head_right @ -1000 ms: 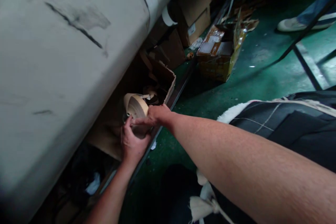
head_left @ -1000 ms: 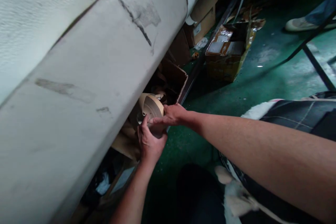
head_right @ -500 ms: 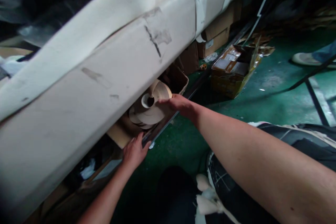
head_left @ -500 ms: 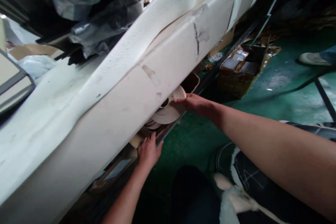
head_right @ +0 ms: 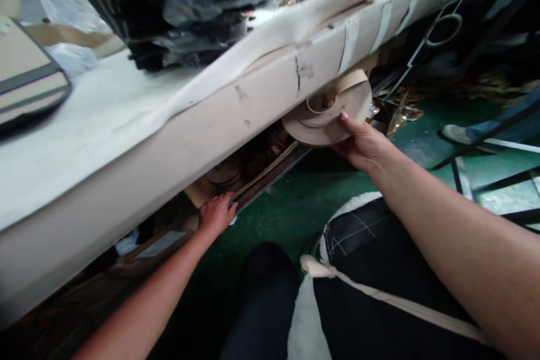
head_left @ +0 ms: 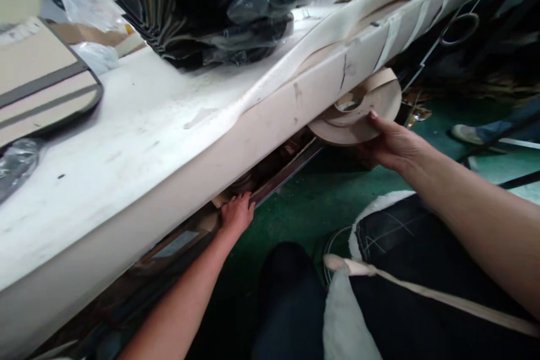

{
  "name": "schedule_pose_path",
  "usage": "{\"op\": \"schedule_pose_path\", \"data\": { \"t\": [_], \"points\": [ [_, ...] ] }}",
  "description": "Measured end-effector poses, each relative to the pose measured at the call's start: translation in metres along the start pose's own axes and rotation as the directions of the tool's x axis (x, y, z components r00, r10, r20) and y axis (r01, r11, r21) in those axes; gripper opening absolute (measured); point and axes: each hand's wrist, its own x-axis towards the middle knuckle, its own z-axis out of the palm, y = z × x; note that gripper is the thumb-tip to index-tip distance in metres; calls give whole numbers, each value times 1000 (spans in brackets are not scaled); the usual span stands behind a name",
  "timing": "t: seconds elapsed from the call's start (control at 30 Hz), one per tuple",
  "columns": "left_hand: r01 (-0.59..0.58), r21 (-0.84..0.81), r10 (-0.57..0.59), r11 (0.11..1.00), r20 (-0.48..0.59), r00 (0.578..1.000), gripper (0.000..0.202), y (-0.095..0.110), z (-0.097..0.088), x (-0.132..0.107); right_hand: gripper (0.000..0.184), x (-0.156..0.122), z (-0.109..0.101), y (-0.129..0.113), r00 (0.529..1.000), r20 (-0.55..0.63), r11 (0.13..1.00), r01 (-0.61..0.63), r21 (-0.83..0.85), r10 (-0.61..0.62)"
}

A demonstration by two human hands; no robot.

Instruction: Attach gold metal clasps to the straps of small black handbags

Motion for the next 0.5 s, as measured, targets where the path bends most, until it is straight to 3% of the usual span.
{"op": "schedule_pose_path", "data": {
  "t": [0.17,0.3,0.4,0.5],
  "points": [
    [30,8,-30,1000,5,1000,36,-7,-11,8,29,-56,-45,-16,981,-185,996,51,-67,-63],
    [54,10,-54,998,15,998,37,-18,-22,21,28,-92,-73,-33,972,-163,984,158,-86,-170],
    [54,5,-54,999,18,998,37,-24,-26,28,27,-109,-76,-51,956,-101,959,266,-95,-275],
    [51,-20,-50,999,8,999,35,-30,-28,33,35,-131,-65,-74,909,-55,905,404,-132,-414]
  ]
}}
